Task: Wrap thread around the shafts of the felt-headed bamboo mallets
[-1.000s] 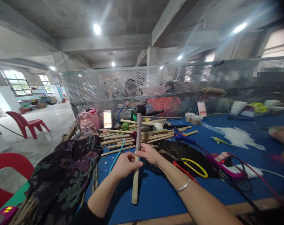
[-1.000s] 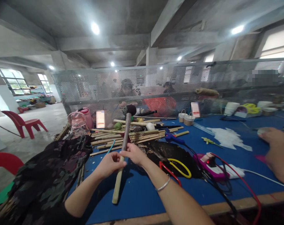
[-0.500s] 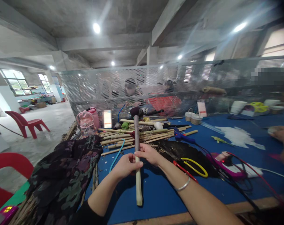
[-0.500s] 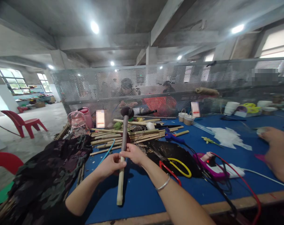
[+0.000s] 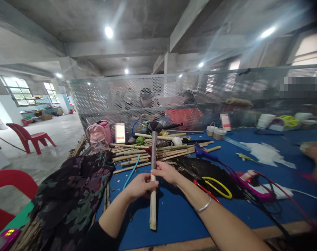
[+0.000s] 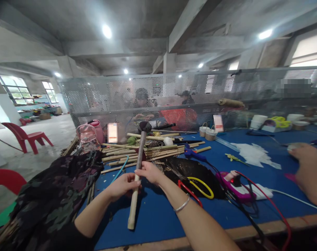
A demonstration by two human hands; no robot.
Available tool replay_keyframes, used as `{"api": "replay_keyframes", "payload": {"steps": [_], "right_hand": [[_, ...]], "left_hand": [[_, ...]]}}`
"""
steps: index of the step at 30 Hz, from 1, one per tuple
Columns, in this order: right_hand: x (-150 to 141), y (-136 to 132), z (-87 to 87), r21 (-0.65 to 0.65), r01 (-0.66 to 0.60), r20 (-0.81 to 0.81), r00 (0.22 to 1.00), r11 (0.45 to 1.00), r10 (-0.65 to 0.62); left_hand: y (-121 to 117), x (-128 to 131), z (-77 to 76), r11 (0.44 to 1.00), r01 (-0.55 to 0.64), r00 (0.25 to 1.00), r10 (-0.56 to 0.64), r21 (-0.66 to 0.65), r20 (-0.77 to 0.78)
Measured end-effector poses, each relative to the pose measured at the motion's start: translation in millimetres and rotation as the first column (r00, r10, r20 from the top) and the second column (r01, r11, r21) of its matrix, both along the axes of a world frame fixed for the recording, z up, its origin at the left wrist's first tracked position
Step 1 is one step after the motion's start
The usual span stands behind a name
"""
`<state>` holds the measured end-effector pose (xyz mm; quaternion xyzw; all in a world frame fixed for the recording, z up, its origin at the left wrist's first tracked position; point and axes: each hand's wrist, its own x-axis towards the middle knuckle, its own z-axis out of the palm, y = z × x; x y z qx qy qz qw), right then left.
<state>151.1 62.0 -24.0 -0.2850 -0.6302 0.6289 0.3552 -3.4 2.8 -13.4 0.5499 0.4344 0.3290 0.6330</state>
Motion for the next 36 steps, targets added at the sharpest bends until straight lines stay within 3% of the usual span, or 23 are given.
{"api": "replay_keyframes", "payload": {"steps": [3,6,11,14,16,19,22,27,30,36], "right_hand": [[-4.6,2.5,-4.7,0.029,0.037,0.031,0.999,0.999,-0.038],[-3.8,1.1,-1.1,0.023,0.062,0.032,0.998,0.998,-0.062],[4.1,-3.6,9.8,-0.125,-0.043,-0.062,0.997,0.991,0.035],[4.3,-3.4,8.5,-0.104,-0.069,-0.084,0.995,0.992,0.06],[2.0,-2.0,4.8,-0.06,-0.018,-0.03,0.999,0.998,0.016],[-1.6,0.2,-0.2,-0.01,0.049,0.053,0.997,0.999,-0.048],[-0.7,1.1,-0.2,-0.014,0.054,0.044,0.998,0.998,-0.053],[6.4,-0.4,7.2,-0.157,-0.077,-0.063,0.996,0.985,0.068],[6.0,-1.1,7.0,-0.16,-0.09,-0.099,0.992,0.983,0.075],[-0.6,1.3,-2.4,-0.061,0.026,0.04,0.999,0.998,-0.023]], "left_hand": [[4.3,2.5,-8.3,0.986,-0.134,0.985,0.144,0.096,-0.098],[4.7,3.2,-7.7,0.984,-0.15,0.987,0.155,0.095,-0.048],[-1.2,-0.2,5.9,0.997,0.05,0.983,-0.04,-0.051,0.181],[-2.6,-0.1,5.5,0.99,0.118,0.977,-0.101,-0.076,0.189],[-1.7,2.1,0.3,0.997,0.058,0.994,-0.054,-0.043,0.093],[0.6,6.4,-7.4,0.991,-0.108,0.992,0.112,0.074,-0.054],[0.7,8.3,-6.4,0.976,-0.183,0.98,0.19,0.115,-0.054],[-4.8,4.7,8.7,0.998,0.004,0.986,0.008,-0.069,0.168],[-5.8,3.8,8.9,0.992,0.055,0.98,-0.032,-0.113,0.195],[0.5,8.0,-9.9,0.984,-0.169,0.984,0.171,0.05,-0.04]]}}
